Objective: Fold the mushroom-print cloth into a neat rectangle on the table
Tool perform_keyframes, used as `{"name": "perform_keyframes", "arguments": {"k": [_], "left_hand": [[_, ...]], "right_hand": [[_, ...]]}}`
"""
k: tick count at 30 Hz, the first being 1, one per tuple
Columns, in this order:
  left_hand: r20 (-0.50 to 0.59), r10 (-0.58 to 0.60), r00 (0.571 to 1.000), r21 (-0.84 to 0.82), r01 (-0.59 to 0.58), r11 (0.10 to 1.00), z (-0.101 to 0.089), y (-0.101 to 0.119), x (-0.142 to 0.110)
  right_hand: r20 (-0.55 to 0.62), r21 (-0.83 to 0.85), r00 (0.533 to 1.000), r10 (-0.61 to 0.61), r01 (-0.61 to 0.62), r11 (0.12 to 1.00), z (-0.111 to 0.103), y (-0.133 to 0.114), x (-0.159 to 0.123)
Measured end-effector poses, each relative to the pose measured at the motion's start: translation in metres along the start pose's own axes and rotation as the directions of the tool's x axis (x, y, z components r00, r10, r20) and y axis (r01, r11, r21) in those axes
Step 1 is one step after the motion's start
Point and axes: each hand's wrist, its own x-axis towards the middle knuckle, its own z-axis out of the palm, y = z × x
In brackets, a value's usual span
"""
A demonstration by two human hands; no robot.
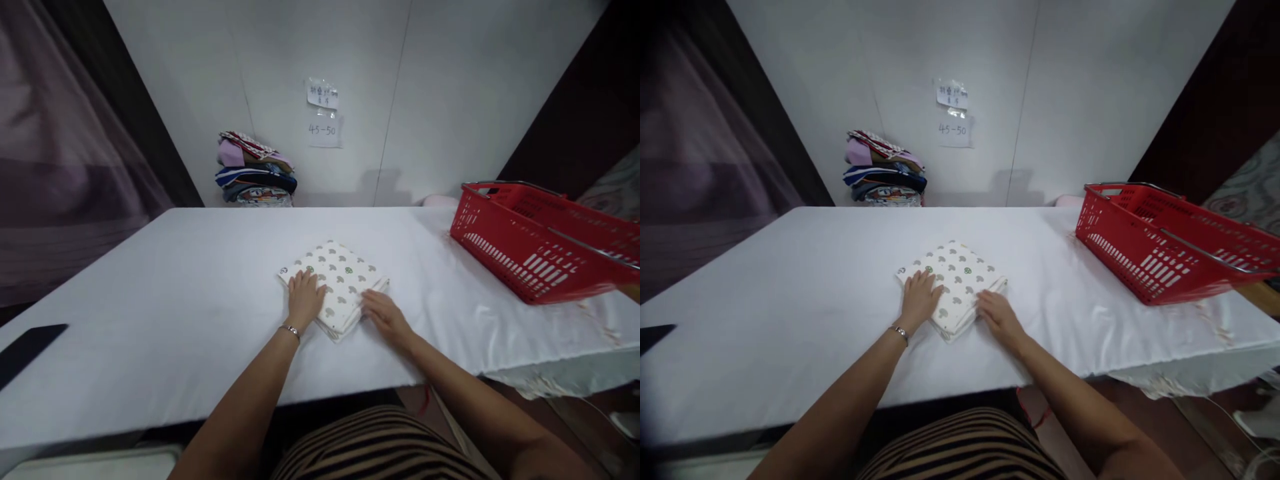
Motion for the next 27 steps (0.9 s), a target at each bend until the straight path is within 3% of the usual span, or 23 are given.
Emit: {"name": "perform_keyframes", "arguments": {"k": [2, 4, 6, 9, 12, 15, 18, 22, 27], "left_hand": [[-0.006, 0.057, 0.998, -0.077, -0.058, 0.995, -0.007, 0.016, -0.003], [0.013, 0.162, 0.987, -0.158, -0.158, 0.975, -0.01, 0.038, -0.008], [0.067, 0.234, 0.97, -0.195, -0.217, 0.957, -0.01, 0.058, -0.013], [0.161, 0.217, 0.963, -0.163, -0.191, 0.968, -0.005, 0.075, -0.017], [0.197, 0.173, 0.965, -0.097, -0.157, 0.983, -0.002, 0.077, -0.017], [0.221, 0.203, 0.954, -0.015, -0.205, 0.979, -0.005, 0.078, -0.016], [0.236, 0.216, 0.947, 0.038, -0.231, 0.972, -0.011, 0.082, -0.016], [0.165, 0.287, 0.944, 0.054, -0.3, 0.953, -0.011, 0.088, -0.022], [0.2, 0.351, 0.915, 0.116, -0.378, 0.919, 0.002, 0.086, -0.03]], "right_hand": [[-0.163, -0.004, 0.982, 0.1, -0.102, 0.995, -0.014, 0.02, 0.001], [-0.229, -0.028, 0.964, 0.133, -0.143, 0.989, -0.025, 0.037, 0.009], [-0.21, -0.069, 0.972, 0.102, -0.119, 0.991, -0.031, 0.05, 0.02], [-0.089, -0.153, 0.996, 0.027, -0.041, 0.987, -0.031, 0.06, 0.036], [0.034, -0.236, 0.999, 0.009, -0.001, 0.972, -0.029, 0.065, 0.049], [0.111, -0.283, 0.994, 0.022, 0.01, 0.959, -0.029, 0.067, 0.057], [0.067, -0.28, 0.997, 0.026, -0.006, 0.96, -0.033, 0.064, 0.06], [-0.061, -0.264, 0.998, -0.024, 0.006, 0.964, -0.037, 0.061, 0.05], [0.037, -0.273, 0.994, -0.099, 0.106, 0.956, -0.04, 0.065, 0.037]]}}
